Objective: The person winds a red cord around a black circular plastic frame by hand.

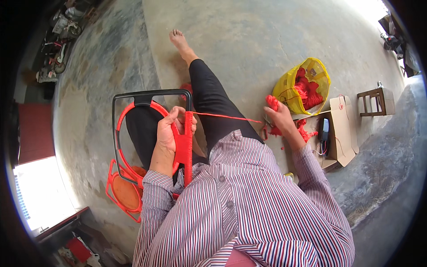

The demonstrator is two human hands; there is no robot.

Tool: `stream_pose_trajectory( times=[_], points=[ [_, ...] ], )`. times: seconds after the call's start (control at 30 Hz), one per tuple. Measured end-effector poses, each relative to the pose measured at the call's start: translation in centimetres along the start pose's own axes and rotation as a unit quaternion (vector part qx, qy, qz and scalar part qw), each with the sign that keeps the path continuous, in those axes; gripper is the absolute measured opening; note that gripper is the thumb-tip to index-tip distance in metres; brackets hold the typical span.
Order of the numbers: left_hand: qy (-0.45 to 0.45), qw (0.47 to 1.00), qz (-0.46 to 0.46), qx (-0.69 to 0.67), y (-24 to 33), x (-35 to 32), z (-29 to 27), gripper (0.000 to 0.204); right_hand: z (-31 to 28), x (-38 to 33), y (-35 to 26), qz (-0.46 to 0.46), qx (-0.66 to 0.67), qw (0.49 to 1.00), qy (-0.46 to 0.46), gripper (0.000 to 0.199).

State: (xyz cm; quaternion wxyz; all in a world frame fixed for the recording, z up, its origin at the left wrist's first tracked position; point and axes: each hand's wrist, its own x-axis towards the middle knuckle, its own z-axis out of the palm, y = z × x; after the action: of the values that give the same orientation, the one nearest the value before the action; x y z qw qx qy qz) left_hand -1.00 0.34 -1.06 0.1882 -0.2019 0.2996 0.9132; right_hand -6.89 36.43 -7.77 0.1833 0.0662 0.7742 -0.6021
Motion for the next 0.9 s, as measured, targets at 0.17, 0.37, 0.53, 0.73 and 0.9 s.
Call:
stream_pose_trajectory(
  times=[0.17,0.37,0.53,0.73,0.9],
  points=[
    [0.041,0.998,-0.017,0.042,0.2,-0.1,0.9,0.031,7.4,-1.4,-8.4,0.007,0.222,0.961,-0.165,0.020],
    [0.060,0.997,0.021,0.051,0.3,0.2,0.1,0.036,13.8,-2.3,-10.9,0.096,0.089,0.949,-0.288,0.026],
    [0.072,0.994,0.022,0.084,0.2,0.1,0.6,0.036,15.6,-3.1,-10.9,0.073,0.074,0.932,-0.347,0.015],
    [0.086,0.992,0.014,0.089,-0.1,0.0,1.8,0.038,15.4,-3.4,-10.1,0.144,0.122,0.939,-0.288,0.008],
    [0.062,0.997,0.018,0.053,0.0,0.0,0.9,0.038,11.8,-2.0,-10.2,0.101,0.185,0.939,-0.273,0.012]
  ],
)
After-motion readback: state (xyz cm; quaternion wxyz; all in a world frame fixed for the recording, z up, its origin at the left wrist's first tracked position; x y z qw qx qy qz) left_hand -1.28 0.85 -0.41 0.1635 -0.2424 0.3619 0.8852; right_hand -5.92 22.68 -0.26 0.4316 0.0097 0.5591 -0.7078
